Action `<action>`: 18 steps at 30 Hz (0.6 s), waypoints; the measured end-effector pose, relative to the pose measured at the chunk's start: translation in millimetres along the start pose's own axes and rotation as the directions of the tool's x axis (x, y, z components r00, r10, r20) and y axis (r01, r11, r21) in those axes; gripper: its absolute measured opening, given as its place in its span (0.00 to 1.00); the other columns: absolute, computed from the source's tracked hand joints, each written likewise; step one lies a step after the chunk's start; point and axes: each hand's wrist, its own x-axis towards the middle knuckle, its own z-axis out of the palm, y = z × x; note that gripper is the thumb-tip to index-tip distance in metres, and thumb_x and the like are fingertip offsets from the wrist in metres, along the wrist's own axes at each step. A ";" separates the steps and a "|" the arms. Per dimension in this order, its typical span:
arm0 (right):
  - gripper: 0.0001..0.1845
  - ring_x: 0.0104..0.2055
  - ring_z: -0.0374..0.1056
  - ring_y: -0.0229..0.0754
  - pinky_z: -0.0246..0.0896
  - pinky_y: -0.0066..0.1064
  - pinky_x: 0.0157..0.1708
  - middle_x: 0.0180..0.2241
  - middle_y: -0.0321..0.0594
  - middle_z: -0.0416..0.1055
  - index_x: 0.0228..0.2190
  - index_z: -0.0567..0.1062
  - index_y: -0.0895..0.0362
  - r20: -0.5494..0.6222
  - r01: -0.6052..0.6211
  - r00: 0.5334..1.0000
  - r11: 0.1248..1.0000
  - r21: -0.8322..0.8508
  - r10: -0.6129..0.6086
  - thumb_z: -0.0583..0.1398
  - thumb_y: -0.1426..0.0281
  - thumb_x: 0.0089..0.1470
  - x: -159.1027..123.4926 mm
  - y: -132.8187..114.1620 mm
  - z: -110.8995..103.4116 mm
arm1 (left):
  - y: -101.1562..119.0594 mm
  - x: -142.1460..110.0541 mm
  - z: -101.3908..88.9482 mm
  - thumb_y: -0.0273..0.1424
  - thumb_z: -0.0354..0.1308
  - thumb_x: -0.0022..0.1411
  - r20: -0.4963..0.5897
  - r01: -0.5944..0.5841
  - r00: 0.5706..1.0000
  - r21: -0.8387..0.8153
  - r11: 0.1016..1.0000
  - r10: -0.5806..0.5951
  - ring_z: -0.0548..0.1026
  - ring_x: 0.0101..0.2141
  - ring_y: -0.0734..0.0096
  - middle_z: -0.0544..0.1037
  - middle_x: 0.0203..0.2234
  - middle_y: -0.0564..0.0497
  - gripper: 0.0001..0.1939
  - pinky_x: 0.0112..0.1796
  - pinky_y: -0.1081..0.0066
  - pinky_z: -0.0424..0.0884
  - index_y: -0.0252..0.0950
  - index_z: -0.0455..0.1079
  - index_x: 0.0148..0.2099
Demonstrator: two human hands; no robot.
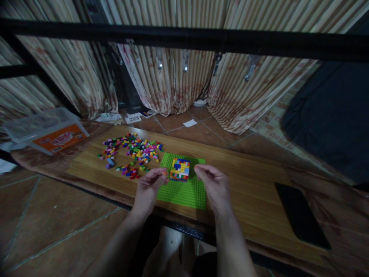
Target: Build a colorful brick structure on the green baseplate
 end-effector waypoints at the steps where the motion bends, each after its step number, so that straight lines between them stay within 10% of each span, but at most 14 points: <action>1: 0.10 0.23 0.64 0.36 0.62 0.30 0.25 0.20 0.35 0.72 0.27 0.80 0.55 -0.029 0.004 1.000 1.000 -0.023 -0.004 0.68 0.63 0.40 1.9 1.4 -3.0 | -1.0 2.1 -1.4 0.30 0.63 0.51 -0.050 -0.003 0.999 -0.002 1.000 0.003 0.73 0.27 0.76 0.77 0.26 0.53 0.09 0.33 0.74 0.70 0.34 0.75 0.37; 18: 0.10 0.30 0.73 0.42 0.68 0.34 0.32 0.28 0.40 0.79 0.27 0.79 0.56 0.133 0.015 0.991 0.959 -0.284 0.024 0.65 0.63 0.43 2.1 30.5 3.1 | -17.9 3.6 2.5 0.28 0.62 0.50 -0.142 0.072 0.988 0.061 0.996 -0.063 0.74 0.26 0.73 0.77 0.23 0.53 0.07 0.31 0.74 0.69 0.33 0.74 0.35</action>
